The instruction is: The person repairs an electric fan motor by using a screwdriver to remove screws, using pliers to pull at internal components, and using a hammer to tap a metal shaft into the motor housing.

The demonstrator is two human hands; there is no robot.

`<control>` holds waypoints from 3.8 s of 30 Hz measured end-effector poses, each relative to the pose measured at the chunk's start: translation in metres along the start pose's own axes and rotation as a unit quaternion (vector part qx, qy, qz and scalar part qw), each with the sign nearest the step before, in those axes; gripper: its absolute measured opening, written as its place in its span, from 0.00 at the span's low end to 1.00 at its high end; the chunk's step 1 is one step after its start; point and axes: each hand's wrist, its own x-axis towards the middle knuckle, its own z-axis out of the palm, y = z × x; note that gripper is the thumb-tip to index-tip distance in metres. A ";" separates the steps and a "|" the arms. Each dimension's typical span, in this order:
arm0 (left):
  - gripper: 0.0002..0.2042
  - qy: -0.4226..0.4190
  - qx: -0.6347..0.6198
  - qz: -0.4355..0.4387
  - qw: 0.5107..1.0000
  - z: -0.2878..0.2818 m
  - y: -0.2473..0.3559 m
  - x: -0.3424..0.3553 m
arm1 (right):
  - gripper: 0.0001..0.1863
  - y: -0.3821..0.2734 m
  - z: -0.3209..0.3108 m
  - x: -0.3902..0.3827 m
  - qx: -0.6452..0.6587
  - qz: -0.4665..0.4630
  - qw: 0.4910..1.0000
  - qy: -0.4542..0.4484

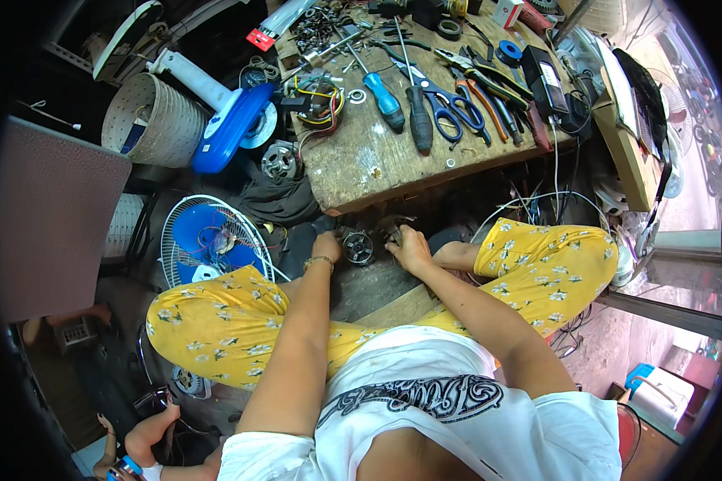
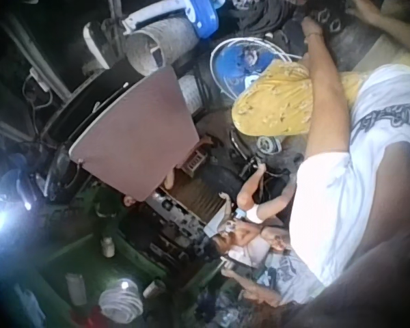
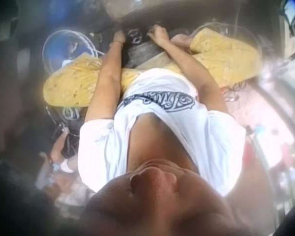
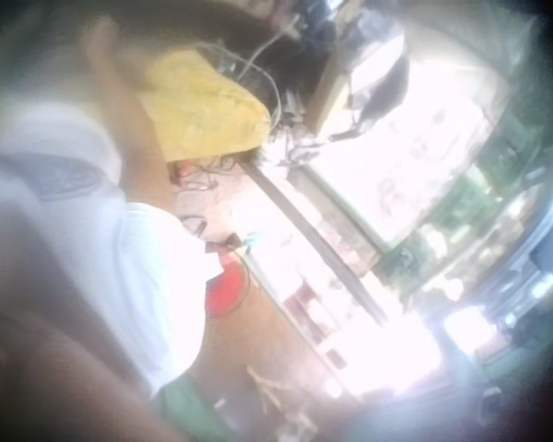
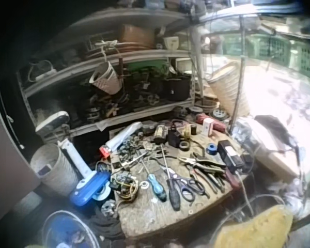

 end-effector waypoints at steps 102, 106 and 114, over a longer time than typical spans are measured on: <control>0.16 -0.017 0.228 0.007 0.973 -0.007 0.033 0.034 | 0.19 -0.033 0.000 -0.015 0.202 -0.012 0.976 0.083; 0.18 -0.021 0.186 0.083 0.979 -0.009 0.007 0.028 | 0.19 -0.036 0.013 -0.011 0.138 -0.065 0.985 0.079; 0.23 -0.071 0.015 0.167 0.983 -0.070 0.023 -0.011 | 0.17 -0.040 0.003 -0.015 0.019 -0.113 0.991 0.072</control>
